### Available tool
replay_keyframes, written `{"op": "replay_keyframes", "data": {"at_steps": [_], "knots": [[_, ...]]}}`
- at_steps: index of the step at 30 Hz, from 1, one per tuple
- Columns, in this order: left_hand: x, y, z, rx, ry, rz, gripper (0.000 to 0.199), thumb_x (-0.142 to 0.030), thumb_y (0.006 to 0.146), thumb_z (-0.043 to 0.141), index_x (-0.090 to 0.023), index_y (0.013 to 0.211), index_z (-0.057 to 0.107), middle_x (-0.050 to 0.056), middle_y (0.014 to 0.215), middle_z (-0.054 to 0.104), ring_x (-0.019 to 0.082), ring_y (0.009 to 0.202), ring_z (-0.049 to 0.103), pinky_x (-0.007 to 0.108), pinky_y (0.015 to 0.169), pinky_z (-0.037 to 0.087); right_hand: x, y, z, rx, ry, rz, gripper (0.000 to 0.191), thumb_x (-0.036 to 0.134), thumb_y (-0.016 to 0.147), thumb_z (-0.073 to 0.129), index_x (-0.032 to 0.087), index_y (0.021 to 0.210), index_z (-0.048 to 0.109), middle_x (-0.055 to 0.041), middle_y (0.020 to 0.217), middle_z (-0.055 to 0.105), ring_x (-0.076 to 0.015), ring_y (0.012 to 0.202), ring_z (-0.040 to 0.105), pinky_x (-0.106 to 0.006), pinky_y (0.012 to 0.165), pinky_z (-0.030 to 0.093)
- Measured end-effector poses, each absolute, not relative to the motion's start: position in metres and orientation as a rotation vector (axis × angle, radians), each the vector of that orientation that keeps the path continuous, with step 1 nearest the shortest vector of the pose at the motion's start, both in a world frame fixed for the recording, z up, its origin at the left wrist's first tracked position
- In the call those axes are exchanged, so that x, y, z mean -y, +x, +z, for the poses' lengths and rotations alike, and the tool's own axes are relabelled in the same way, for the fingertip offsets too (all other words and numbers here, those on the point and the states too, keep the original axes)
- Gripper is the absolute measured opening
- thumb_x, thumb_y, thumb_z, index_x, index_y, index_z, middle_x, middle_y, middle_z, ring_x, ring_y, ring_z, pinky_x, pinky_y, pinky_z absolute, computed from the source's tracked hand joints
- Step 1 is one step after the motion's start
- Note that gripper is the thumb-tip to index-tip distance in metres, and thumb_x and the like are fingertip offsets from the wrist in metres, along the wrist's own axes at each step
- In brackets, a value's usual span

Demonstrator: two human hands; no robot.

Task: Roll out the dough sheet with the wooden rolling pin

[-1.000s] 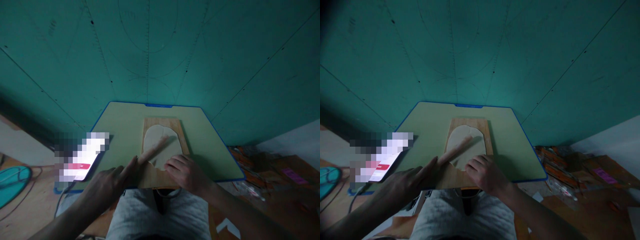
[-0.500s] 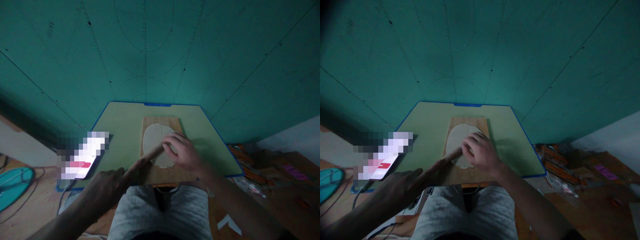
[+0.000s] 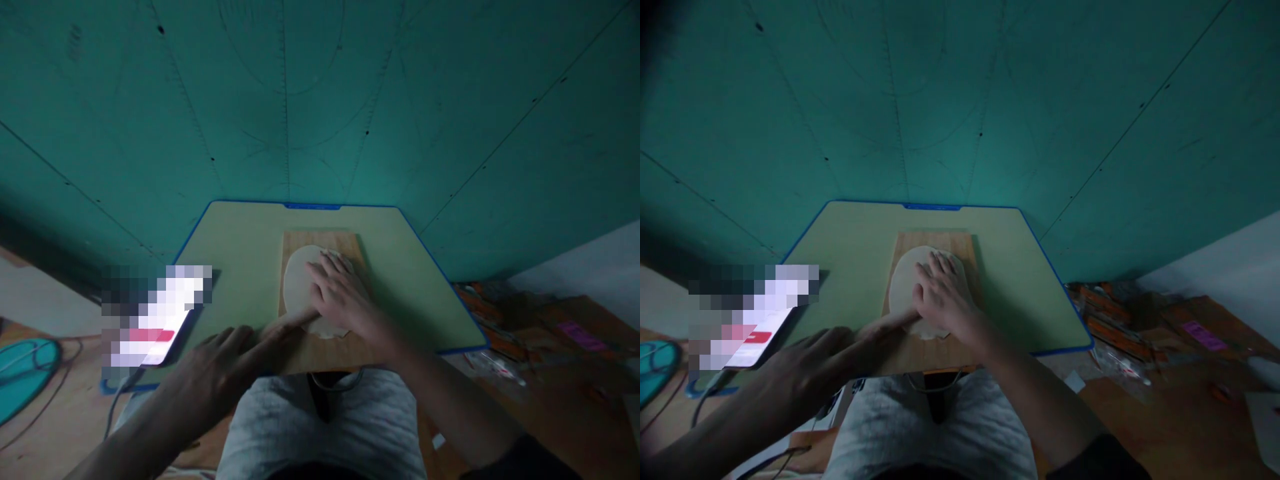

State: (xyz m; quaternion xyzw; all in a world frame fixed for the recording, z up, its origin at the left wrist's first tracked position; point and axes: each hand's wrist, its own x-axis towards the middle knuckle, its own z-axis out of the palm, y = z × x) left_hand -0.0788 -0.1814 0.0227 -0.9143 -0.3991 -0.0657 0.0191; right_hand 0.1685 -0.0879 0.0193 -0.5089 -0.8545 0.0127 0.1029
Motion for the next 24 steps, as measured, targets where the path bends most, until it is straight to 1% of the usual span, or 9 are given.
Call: {"op": "replay_keyframes", "data": {"at_steps": [4, 6, 9, 12, 14, 17, 20, 22, 24], "knots": [[0.190, -0.075, 0.020, 1.206, -2.830, -0.288, 0.081, -0.005, 0.095, 0.039, -0.036, 0.161, 0.004, 0.005, 0.099, 0.068, 0.019, 0.073, 0.065, 0.030, 0.061, 0.052, 0.107, 0.177, 0.019, 2.543, -1.444, 0.034, 0.047, 0.029, 0.102, 0.039, 0.007, 0.140, 0.057, -0.0215, 0.153, 0.047, -0.0310, 0.148, 0.034, -0.047, 0.122, 0.025], [0.186, -0.074, 0.018, 1.204, -2.811, -0.357, 0.069, -0.013, 0.099, 0.039, -0.031, 0.160, 0.012, 0.008, 0.106, 0.069, 0.021, 0.080, 0.067, 0.032, 0.065, 0.055, 0.108, 0.179, 0.019, 2.545, -1.426, 0.042, 0.046, 0.029, 0.103, 0.037, 0.008, 0.139, 0.057, -0.0204, 0.151, 0.050, -0.0293, 0.147, 0.036, -0.047, 0.121, 0.027], [0.166, -0.074, 0.015, 1.265, -2.677, -0.460, 0.051, -0.033, 0.104, 0.038, -0.020, 0.153, 0.030, 0.015, 0.116, 0.069, 0.026, 0.091, 0.069, 0.038, 0.071, 0.058, 0.100, 0.174, 0.019, 2.536, -1.439, 0.041, 0.043, 0.028, 0.103, 0.039, 0.010, 0.136, 0.060, -0.0204, 0.150, 0.051, -0.0291, 0.145, 0.040, -0.047, 0.121, 0.028], [0.149, -0.075, 0.008, 1.384, -2.544, -0.440, 0.052, -0.048, 0.104, 0.034, -0.014, 0.142, 0.045, 0.020, 0.127, 0.066, 0.033, 0.106, 0.067, 0.044, 0.080, 0.058, 0.092, 0.168, 0.020, 2.511, -1.487, 0.028, 0.046, 0.026, 0.101, 0.043, 0.008, 0.141, 0.057, -0.0221, 0.152, 0.048, -0.0313, 0.145, 0.039, -0.048, 0.122, 0.027], [0.151, -0.075, 0.000, 1.352, -2.537, -0.437, 0.056, -0.052, 0.103, 0.031, -0.012, 0.139, 0.048, 0.021, 0.133, 0.063, 0.036, 0.120, 0.062, 0.048, 0.089, 0.056, 0.096, 0.169, 0.019, 2.501, -1.484, 0.037, 0.048, 0.027, 0.102, 0.042, 0.008, 0.144, 0.054, -0.0219, 0.154, 0.045, -0.0325, 0.147, 0.036, -0.050, 0.122, 0.026], [0.173, -0.071, -0.011, 1.220, -2.575, -0.479, 0.058, -0.051, 0.103, 0.032, -0.010, 0.141, 0.046, 0.023, 0.138, 0.061, 0.036, 0.134, 0.053, 0.049, 0.098, 0.053, 0.116, 0.179, 0.018, 2.516, -1.422, 0.084, 0.049, 0.030, 0.104, 0.039, 0.008, 0.144, 0.053, -0.0193, 0.156, 0.044, -0.0325, 0.148, 0.033, -0.051, 0.123, 0.026], [0.196, -0.064, -0.012, 1.167, -2.564, -0.516, 0.059, -0.048, 0.103, 0.036, -0.006, 0.144, 0.043, 0.024, 0.140, 0.059, 0.035, 0.134, 0.053, 0.048, 0.101, 0.053, 0.142, 0.193, 0.015, 2.531, -1.359, 0.151, 0.051, 0.031, 0.105, 0.037, 0.006, 0.148, 0.048, -0.0181, 0.157, 0.043, -0.0303, 0.149, 0.033, -0.049, 0.122, 0.030], [0.203, -0.062, -0.006, 1.133, -2.573, -0.528, 0.049, -0.036, 0.103, 0.037, -0.006, 0.142, 0.045, 0.023, 0.138, 0.061, 0.033, 0.129, 0.059, 0.046, 0.098, 0.055, 0.154, 0.200, 0.012, 2.524, -1.327, 0.171, 0.053, 0.032, 0.105, 0.038, 0.005, 0.149, 0.045, -0.0186, 0.157, 0.042, -0.0299, 0.149, 0.032, -0.049, 0.121, 0.032], [0.202, -0.063, 0.002, 1.140, -2.647, -0.524, 0.042, -0.016, 0.099, 0.037, -0.009, 0.139, 0.048, 0.019, 0.130, 0.068, 0.028, 0.118, 0.066, 0.041, 0.091, 0.059, 0.158, 0.203, 0.009, 2.502, -1.318, 0.179, 0.052, 0.033, 0.105, 0.039, 0.005, 0.147, 0.048, -0.0194, 0.156, 0.043, -0.0306, 0.147, 0.034, -0.049, 0.120, 0.035]]}}
